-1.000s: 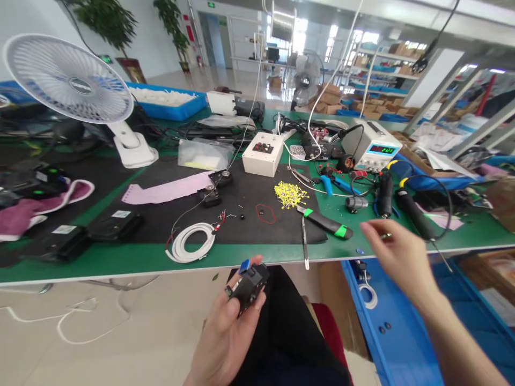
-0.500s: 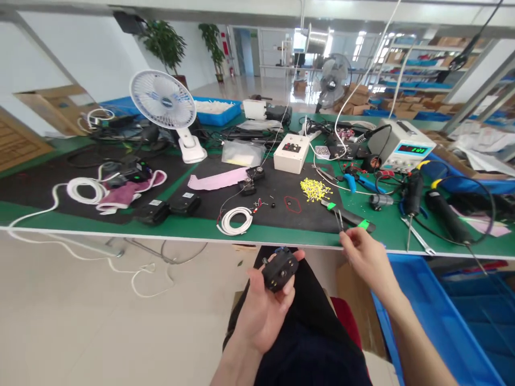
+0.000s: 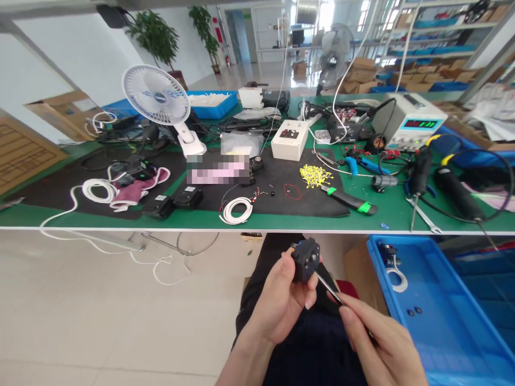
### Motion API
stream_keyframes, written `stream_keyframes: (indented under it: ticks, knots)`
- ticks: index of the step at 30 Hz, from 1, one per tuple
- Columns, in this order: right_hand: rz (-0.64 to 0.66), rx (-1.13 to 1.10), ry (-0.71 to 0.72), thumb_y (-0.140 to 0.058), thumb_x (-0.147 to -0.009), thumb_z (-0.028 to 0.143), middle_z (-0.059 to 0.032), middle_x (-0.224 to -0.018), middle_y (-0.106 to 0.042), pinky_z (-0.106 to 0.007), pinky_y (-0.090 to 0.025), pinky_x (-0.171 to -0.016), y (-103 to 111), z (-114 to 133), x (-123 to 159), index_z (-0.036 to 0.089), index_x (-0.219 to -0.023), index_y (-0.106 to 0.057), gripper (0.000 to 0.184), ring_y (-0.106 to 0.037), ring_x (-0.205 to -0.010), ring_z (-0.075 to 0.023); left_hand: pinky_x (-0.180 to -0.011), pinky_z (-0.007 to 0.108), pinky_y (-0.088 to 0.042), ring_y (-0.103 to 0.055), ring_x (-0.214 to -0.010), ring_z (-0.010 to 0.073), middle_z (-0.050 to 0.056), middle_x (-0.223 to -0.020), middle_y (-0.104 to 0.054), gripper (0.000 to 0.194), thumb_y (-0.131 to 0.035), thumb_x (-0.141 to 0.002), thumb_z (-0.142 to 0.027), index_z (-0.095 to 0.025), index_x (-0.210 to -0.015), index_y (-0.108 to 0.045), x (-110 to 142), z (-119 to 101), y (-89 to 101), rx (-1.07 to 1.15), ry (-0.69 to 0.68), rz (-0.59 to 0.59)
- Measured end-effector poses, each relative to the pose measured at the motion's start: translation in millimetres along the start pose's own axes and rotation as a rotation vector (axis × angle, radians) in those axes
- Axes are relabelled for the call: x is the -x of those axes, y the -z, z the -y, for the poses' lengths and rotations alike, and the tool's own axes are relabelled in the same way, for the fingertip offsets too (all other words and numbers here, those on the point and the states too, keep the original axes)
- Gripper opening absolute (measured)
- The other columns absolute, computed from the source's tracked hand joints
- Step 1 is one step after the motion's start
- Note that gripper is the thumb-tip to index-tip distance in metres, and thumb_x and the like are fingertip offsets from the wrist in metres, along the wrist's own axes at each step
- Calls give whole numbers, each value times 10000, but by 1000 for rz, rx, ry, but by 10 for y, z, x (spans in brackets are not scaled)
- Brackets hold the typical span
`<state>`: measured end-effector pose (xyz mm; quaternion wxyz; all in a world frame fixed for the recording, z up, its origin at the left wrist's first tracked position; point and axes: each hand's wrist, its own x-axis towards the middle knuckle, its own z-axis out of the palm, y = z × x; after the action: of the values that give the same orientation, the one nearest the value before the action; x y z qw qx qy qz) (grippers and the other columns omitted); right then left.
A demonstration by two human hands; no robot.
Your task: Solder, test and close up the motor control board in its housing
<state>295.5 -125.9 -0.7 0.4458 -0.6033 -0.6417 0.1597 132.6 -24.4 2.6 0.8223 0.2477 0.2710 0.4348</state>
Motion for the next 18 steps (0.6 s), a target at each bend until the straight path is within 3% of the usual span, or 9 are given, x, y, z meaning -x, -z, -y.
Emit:
stream_keyframes:
  ticks: [3,10,13,15,18]
  knots:
    - [-39,49,180,-586,-1081,225,-27,-1038,-796,-117,-589,-762,65,39,-109,211,-1179,-709,158,-791,-816,-133,-443,148,-349,-448,-625,77,66,-892,-610,630,-647,-928,-713,-129,-1156,-709,18,34,-21,-85,-30,30]
    - [0,134,314,-588,-1048,99,-93,-1012,-777,-216,-604,-717,119,-72,-26,139,-1262,-664,230,-772,-778,-171,-438,153,-297,-328,-538,27,-16,-797,-547,594,-889,-794,-576,-160,-1173,-699,21,105,-34,-178,-64,35]
    - [-21,159,325,-599,-1043,89,-100,-1002,-770,-242,-578,-670,120,-116,4,136,-1275,-663,246,-749,-741,-175,-537,157,-386,-423,-586,32,-4,-849,-619,592,-949,-758,-488,-176,-1196,-700,35,108,-70,-252,-41,75]
    - [-38,159,345,-607,-1027,66,-103,-971,-766,-246,-558,-651,120,-133,11,128,-1278,-666,266,-734,-722,-175,-680,170,-450,-528,-725,70,22,-926,-666,540,-941,-783,-449,-173,-1182,-704,49,89,-115,-321,-38,85]
    - [-74,71,306,-638,-998,61,-86,-956,-764,-230,-547,-682,127,-139,45,157,-1276,-697,299,-736,-754,-173,-773,197,-458,-558,-841,111,29,-979,-674,495,-932,-797,-401,-164,-1159,-692,70,48,-190,-386,-30,107]
